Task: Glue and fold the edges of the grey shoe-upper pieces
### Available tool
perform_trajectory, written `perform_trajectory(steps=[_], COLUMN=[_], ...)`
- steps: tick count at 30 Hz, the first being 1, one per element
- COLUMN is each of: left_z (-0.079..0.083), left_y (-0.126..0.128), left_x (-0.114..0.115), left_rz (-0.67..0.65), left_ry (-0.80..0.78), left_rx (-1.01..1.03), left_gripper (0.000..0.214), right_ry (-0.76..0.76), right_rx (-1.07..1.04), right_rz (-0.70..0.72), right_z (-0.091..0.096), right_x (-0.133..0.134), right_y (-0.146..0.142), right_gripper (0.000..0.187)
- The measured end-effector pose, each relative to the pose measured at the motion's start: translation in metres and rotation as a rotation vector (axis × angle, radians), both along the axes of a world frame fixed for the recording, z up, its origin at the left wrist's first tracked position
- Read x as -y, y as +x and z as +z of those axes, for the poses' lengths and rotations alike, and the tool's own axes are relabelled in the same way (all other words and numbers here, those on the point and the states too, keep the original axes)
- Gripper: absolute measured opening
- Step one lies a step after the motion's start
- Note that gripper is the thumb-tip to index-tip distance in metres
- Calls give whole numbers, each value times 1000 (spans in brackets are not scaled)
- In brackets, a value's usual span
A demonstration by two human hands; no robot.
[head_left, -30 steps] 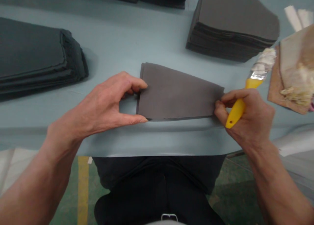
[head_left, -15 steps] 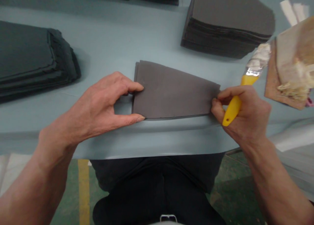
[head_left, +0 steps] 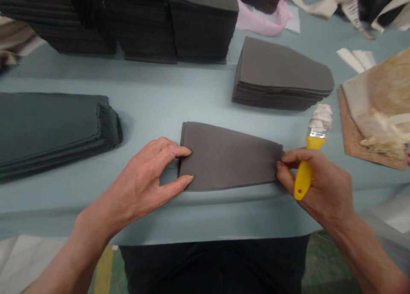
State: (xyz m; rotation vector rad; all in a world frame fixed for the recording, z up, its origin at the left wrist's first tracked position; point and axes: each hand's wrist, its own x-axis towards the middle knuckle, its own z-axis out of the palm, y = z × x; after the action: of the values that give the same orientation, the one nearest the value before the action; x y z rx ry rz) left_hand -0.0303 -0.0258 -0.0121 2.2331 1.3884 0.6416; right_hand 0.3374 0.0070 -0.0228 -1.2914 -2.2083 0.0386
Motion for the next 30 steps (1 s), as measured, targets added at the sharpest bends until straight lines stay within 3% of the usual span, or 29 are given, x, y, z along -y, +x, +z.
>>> perform_trajectory(steps=[8, 15, 19, 25, 30], left_z=[2, 2, 8, 14, 11], left_y=[5, 4, 12, 38, 48], left_x=[-1, 1, -2, -19, -25], left_rz=[45, 56, -38, -219, -223], left_ry=[-18, 154, 257, 259, 251], left_rx=[10, -37, -133, -159, -258], left_gripper=[31, 24, 24, 25, 34], right_ry=[-19, -55, -44, -36, -48], right_rx=[2, -42, -64, -113, -163], right_rz=[-2, -28, -8, 15, 35], right_z=[1, -1, -1, -4, -5], right_x=[0, 1, -2, -3, -4], right_y=[-1, 0, 0, -2, -2], right_gripper=[11, 13, 13, 19, 24])
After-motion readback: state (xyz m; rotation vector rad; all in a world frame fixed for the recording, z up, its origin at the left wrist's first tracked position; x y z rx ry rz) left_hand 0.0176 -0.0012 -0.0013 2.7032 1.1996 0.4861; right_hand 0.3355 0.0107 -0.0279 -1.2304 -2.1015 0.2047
